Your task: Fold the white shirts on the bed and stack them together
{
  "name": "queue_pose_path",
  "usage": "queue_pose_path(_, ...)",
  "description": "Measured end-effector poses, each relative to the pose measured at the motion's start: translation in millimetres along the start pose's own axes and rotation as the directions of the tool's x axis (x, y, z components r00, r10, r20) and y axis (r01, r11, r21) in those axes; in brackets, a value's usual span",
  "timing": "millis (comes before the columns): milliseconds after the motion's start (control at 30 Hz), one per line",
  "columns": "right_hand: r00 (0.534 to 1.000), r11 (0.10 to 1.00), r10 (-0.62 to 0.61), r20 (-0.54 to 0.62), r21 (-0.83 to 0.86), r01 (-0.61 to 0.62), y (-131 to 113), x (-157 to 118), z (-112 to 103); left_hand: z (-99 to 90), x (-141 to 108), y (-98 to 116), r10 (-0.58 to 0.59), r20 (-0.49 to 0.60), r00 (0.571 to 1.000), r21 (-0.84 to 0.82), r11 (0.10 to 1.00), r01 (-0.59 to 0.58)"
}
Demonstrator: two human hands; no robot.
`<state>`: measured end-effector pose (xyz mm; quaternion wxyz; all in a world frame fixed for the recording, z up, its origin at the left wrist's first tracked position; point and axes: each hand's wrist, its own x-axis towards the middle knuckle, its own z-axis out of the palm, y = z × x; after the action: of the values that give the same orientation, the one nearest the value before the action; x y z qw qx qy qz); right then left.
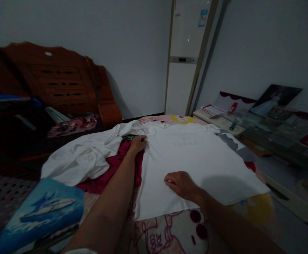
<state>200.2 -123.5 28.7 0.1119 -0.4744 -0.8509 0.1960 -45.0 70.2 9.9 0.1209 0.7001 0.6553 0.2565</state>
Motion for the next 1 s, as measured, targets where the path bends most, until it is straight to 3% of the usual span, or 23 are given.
queue_pose_path(1000, 1.000, 1.000, 0.004, 0.003, 0.015, -0.004, -2.5, -0.7, -2.8, -0.3, 0.1, 1.1, -0.001, -0.008, 1.000, 0.005, 1.000, 0.001)
